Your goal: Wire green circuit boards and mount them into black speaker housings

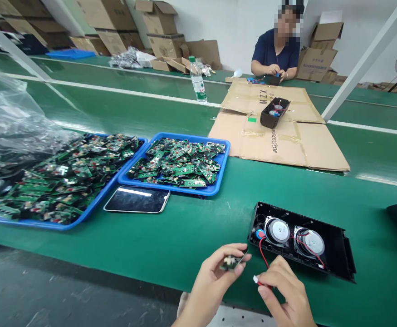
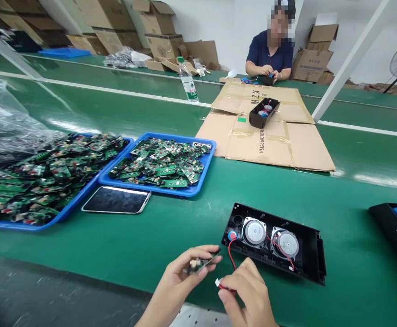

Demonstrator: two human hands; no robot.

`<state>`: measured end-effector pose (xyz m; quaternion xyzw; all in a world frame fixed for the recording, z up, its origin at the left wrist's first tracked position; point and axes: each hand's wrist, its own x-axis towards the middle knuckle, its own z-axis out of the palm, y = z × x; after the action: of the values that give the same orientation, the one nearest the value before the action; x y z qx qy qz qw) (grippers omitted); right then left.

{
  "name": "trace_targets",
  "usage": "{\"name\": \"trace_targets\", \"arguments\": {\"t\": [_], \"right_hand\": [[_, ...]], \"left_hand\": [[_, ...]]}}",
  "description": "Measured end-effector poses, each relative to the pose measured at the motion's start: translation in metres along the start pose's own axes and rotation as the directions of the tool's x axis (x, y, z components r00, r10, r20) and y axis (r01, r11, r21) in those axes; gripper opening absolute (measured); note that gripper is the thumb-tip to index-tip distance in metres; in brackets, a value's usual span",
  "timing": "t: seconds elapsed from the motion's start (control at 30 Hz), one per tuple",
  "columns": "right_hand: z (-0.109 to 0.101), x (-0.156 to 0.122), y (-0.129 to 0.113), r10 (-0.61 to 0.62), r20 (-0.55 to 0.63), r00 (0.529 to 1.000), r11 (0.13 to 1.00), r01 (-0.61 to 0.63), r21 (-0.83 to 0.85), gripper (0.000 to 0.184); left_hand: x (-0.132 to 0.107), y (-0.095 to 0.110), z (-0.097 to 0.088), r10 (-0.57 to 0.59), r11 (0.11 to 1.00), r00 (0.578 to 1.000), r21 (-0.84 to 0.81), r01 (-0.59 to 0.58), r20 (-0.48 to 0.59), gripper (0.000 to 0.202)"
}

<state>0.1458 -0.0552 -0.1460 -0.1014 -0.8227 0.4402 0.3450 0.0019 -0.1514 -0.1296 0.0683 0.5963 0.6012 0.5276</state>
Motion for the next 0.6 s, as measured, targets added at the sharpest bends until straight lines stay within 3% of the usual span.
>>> {"name": "trace_targets", "arguments": {"t": [0.07, 0.13, 0.23, 0.33, 0.47, 0.6], "right_hand": [[-0.0003, 0.0011, -0.0007, -0.003, -0.005, 1.0, 1.0, 0.003, -0.001, 0.012], [-0.0002, 0.0025, -0.0016, -0.003, -0.013, 1.0, 1.0, 0.003, -0.01, 0.011], [0.0001, 0.0043, -0.0025, -0.012, -0.019, 1.0, 0.999, 0.012, -0.031, 0.012], [0.0, 0.0049, -0.0018, -0.039, -0.021, 0.999, 0.998, 0.038, -0.053, 0.012], [-0.0013, 0.0044, 0.0008, -0.097, -0.028, 0.995, 0.99, 0.094, -0.106, 0.014], [-0.0014, 0.006, 0.0004, -0.12, -0.086, 0.989, 0.98, 0.105, -0.169, 0.016]], "left_hand": [[-0.0026, -0.0014, -0.0042, 0.094, 0.995, 0.992, 0.008, -0.095, 0.08, 0.069], [-0.0048, -0.0026, -0.0061, 0.146, 0.989, 0.982, 0.012, -0.148, 0.124, 0.071], [-0.0061, -0.0013, -0.0035, 0.085, 0.996, 0.995, 0.027, -0.086, 0.05, 0.048], [-0.0043, 0.0013, -0.0002, 0.018, 0.999, 0.999, 0.028, -0.017, -0.028, 0.063], [-0.0003, 0.0006, -0.0012, -0.112, 0.994, 0.994, -0.009, 0.112, -0.014, 0.051], [-0.0001, -0.0015, -0.0029, -0.04, 0.997, 0.998, -0.067, 0.043, 0.038, 0.05]]}}
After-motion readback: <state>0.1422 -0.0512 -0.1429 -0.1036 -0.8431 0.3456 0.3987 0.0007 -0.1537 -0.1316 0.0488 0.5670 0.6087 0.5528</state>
